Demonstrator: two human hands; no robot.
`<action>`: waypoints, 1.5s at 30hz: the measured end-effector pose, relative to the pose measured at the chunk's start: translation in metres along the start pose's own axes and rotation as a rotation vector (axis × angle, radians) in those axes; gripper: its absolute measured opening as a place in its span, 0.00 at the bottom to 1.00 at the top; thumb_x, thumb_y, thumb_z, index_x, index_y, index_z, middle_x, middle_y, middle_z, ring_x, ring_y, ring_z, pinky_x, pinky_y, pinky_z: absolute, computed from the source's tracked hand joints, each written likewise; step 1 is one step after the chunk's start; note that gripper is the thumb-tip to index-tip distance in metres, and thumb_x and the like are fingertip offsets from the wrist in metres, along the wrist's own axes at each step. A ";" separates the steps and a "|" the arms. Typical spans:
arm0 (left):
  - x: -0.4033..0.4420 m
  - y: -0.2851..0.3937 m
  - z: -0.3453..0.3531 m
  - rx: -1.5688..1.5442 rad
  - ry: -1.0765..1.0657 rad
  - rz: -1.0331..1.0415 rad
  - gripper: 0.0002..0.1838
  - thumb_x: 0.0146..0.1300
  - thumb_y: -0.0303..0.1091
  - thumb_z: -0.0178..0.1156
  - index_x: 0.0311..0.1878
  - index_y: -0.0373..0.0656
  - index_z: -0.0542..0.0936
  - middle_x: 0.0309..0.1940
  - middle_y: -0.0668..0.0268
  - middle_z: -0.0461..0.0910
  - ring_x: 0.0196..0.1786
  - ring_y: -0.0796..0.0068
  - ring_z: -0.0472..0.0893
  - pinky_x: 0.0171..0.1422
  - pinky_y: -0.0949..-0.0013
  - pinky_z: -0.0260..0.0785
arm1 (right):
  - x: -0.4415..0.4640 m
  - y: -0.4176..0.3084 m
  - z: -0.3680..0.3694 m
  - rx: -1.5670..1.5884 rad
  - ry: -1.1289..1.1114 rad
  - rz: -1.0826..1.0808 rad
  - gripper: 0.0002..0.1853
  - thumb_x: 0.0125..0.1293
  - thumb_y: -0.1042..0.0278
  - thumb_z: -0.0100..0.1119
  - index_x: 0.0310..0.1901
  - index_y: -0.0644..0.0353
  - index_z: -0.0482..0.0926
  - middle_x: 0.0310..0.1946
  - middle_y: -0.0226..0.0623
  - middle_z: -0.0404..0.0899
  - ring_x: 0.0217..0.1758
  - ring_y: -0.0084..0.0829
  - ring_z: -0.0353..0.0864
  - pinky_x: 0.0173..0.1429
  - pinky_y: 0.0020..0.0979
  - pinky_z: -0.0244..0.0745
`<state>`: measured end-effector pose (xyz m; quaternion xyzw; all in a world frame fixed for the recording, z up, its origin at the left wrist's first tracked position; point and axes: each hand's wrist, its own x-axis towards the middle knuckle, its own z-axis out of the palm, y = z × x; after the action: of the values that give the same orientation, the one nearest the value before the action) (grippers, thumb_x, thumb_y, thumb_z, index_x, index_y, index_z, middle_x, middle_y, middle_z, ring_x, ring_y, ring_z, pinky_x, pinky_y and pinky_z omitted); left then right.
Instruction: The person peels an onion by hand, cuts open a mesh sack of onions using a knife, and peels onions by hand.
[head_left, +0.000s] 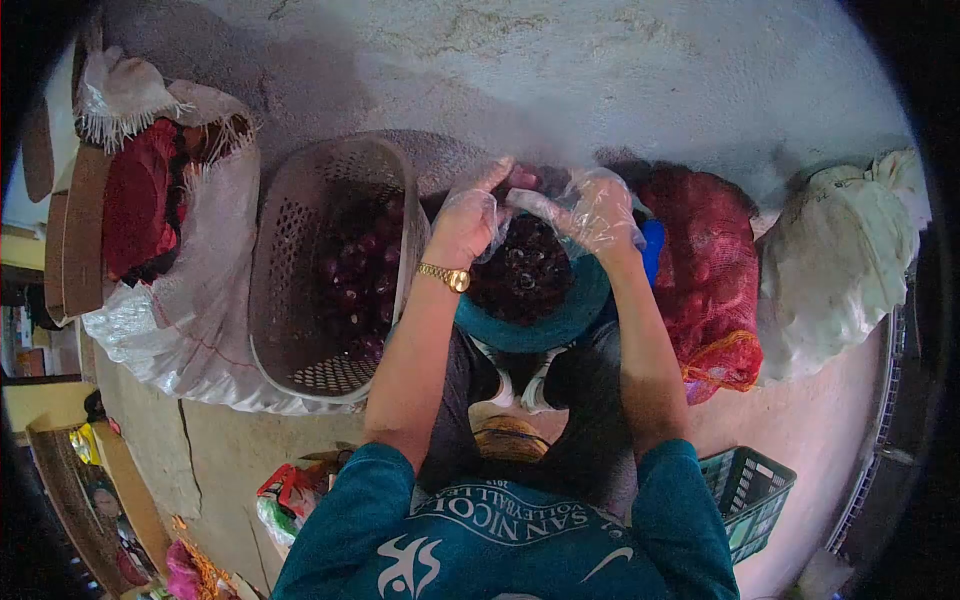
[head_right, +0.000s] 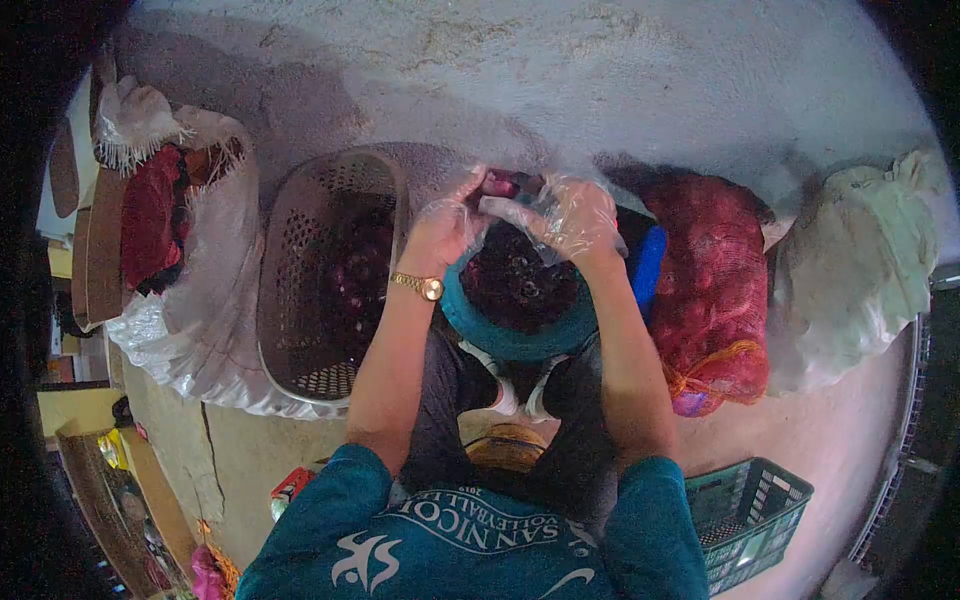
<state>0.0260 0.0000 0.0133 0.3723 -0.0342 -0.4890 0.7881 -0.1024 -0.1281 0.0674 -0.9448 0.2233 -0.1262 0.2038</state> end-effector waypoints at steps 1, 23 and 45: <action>0.001 -0.001 0.000 0.000 0.000 0.000 0.11 0.64 0.35 0.60 0.45 0.39 0.77 0.38 0.62 0.82 0.39 0.71 0.80 0.44 0.67 0.76 | 0.000 0.002 0.003 0.006 0.053 -0.007 0.36 0.47 0.29 0.62 0.35 0.63 0.81 0.26 0.49 0.80 0.36 0.49 0.80 0.43 0.44 0.73; -0.001 -0.001 -0.003 -0.070 -0.003 -0.045 0.12 0.62 0.30 0.61 0.48 0.41 0.78 0.43 0.67 0.80 0.45 0.73 0.80 0.48 0.66 0.76 | 0.006 0.027 0.020 -0.074 -0.111 -0.138 0.34 0.57 0.31 0.52 0.29 0.62 0.82 0.25 0.50 0.80 0.34 0.50 0.82 0.40 0.44 0.76; 0.000 0.015 -0.011 -0.252 0.161 0.053 0.11 0.61 0.34 0.64 0.43 0.41 0.78 0.42 0.62 0.77 0.47 0.63 0.77 0.53 0.50 0.76 | -0.004 0.029 0.024 -0.096 -0.125 -0.219 0.26 0.57 0.37 0.54 0.31 0.55 0.83 0.26 0.46 0.80 0.36 0.48 0.81 0.43 0.44 0.75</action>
<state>0.0417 0.0100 0.0150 0.3075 0.0811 -0.4369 0.8414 -0.1084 -0.1419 0.0324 -0.9783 0.1115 -0.0777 0.1567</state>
